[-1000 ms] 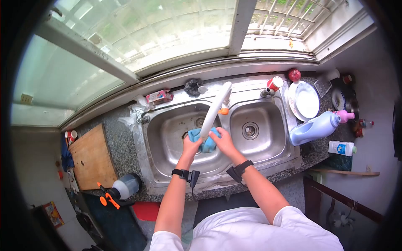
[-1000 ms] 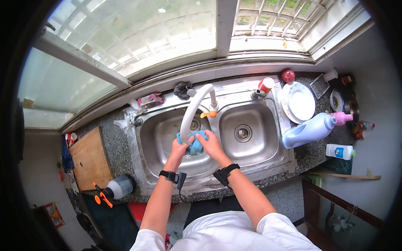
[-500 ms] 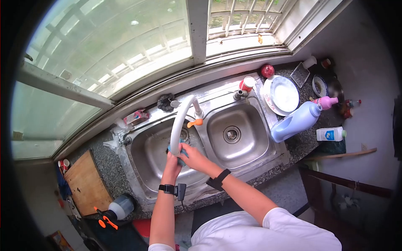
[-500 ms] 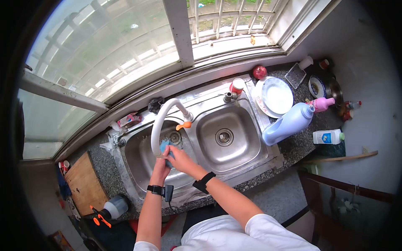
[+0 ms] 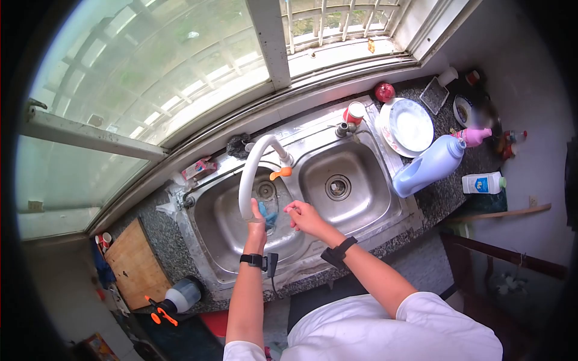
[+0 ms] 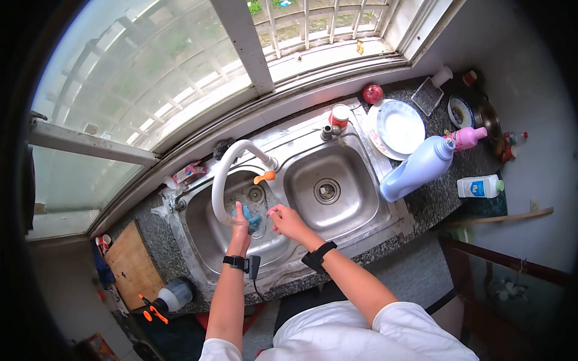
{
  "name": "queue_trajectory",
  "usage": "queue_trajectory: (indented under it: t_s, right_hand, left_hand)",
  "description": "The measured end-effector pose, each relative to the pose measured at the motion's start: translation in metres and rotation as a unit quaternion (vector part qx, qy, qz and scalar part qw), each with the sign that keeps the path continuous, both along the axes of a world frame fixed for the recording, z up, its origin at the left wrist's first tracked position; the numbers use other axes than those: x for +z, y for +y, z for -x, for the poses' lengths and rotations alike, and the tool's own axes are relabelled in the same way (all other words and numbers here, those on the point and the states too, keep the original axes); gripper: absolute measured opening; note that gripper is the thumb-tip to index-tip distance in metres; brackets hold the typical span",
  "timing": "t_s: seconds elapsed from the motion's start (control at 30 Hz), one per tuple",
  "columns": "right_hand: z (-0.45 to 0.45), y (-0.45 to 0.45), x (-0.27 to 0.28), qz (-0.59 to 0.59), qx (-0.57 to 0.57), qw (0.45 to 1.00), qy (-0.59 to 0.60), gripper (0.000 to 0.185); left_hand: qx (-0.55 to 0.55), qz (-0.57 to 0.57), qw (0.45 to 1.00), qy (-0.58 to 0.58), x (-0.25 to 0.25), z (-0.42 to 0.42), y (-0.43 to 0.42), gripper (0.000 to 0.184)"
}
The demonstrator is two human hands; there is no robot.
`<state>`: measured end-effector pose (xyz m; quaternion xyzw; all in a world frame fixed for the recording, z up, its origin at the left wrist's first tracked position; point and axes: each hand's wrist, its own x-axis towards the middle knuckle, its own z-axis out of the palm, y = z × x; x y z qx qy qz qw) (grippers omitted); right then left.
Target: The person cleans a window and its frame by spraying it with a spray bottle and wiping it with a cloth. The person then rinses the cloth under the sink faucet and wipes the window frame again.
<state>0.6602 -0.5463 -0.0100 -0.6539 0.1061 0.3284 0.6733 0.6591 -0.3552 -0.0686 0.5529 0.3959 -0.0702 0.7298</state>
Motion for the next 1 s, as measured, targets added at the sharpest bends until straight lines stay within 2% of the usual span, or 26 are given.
queue_trajectory:
  t_s: [0.03, 0.1, 0.17, 0.23, 0.27, 0.3, 0.37, 0.43, 0.5, 0.57, 0.6, 0.67, 0.7, 0.77, 0.8, 0.83, 0.9, 0.93, 0.97, 1.0]
  right_hand:
    - [0.0, -0.002, 0.0, -0.01, 0.007, 1.0, 0.005, 0.028]
    - [0.001, -0.001, 0.001, 0.003, 0.037, 0.999, -0.037, 0.033]
    - [0.001, 0.003, 0.005, 0.014, 0.068, 0.994, -0.079, 0.039]
    - [0.003, 0.014, 0.005, 0.074, 0.14, 0.968, -0.193, 0.053]
    - [0.008, 0.026, -0.015, 0.094, 0.098, 0.951, -0.277, 0.059]
    - [0.006, 0.034, -0.016, 0.078, 0.104, 0.951, -0.28, 0.059]
    - [-0.004, 0.04, -0.018, 0.07, 0.069, 0.984, -0.147, 0.061]
    - [-0.014, 0.045, -0.023, 0.067, 0.069, 0.979, -0.177, 0.057]
    - [-0.027, 0.049, -0.017, 0.016, 0.171, 0.983, -0.07, 0.044]
    - [-0.024, 0.059, -0.025, 0.008, 0.056, 0.988, -0.146, 0.03]
    - [-0.024, 0.06, -0.023, -0.001, 0.061, 0.987, -0.147, 0.03]
    - [-0.028, 0.055, -0.011, -0.018, -0.014, 0.986, -0.165, 0.022]
    - [-0.028, 0.055, -0.004, -0.015, -0.012, 0.986, -0.165, 0.022]
    - [-0.027, 0.051, 0.013, 0.041, -0.013, 0.964, -0.262, 0.018]
    - [-0.026, 0.049, 0.022, 0.059, 0.008, 0.97, -0.237, 0.02]
    - [-0.027, 0.048, 0.019, 0.063, 0.013, 0.969, -0.239, 0.02]
    - [-0.026, 0.05, 0.018, 0.042, 0.085, 0.93, -0.356, 0.025]
    - [-0.024, 0.049, 0.019, 0.0, 0.155, 0.942, -0.298, 0.029]
    - [-0.02, 0.049, 0.02, 0.002, 0.156, 0.942, -0.297, 0.029]
    - [-0.017, 0.048, 0.02, 0.014, 0.137, 0.926, -0.352, 0.03]
  left_hand:
    - [-0.003, -0.002, 1.0, 0.0, 0.005, 0.002, 0.005, 0.043]
    - [-0.095, 0.158, 0.983, -0.01, 0.015, 0.008, 0.013, 0.025]
    - [-0.076, 0.149, 0.986, -0.012, 0.045, 0.014, 0.0, 0.024]
    - [-0.051, 0.134, 0.99, -0.013, 0.059, 0.019, -0.008, 0.024]
    - [-0.06, 0.134, 0.989, -0.028, 0.063, 0.022, -0.007, 0.023]
    - [-0.066, 0.13, 0.988, -0.044, 0.065, 0.026, 0.0, 0.024]
    - [-0.076, 0.046, 0.996, 0.002, 0.055, 0.033, 0.011, 0.023]
    - [-0.056, -0.066, 0.996, 0.01, 0.058, 0.032, 0.005, 0.019]
    - [-0.077, -0.211, 0.974, 0.02, 0.057, 0.025, 0.007, 0.024]
    - [-0.109, -0.222, 0.962, 0.114, 0.079, 0.013, 0.003, 0.038]
    - [-0.102, -0.229, 0.961, 0.117, 0.072, 0.014, 0.002, 0.038]
    - [-0.148, -0.269, 0.951, -0.021, 0.05, 0.011, 0.001, 0.047]
    - [-0.146, -0.266, 0.953, -0.022, 0.052, 0.009, 0.0, 0.047]
    - [-0.07, -0.008, 0.996, -0.052, 0.061, 0.008, -0.011, 0.046]
    - [-0.06, 0.102, 0.992, -0.043, 0.064, 0.008, -0.007, 0.044]
    - [-0.056, 0.107, 0.992, -0.046, 0.065, 0.009, -0.007, 0.044]
    - [-0.008, 0.345, 0.931, -0.122, 0.067, 0.015, -0.007, 0.04]
    - [0.011, 0.31, 0.938, -0.156, 0.063, 0.016, -0.012, 0.043]
    - [0.011, 0.312, 0.937, -0.155, 0.061, 0.015, -0.013, 0.043]
    - [0.003, 0.226, 0.963, -0.148, 0.057, 0.012, -0.011, 0.042]
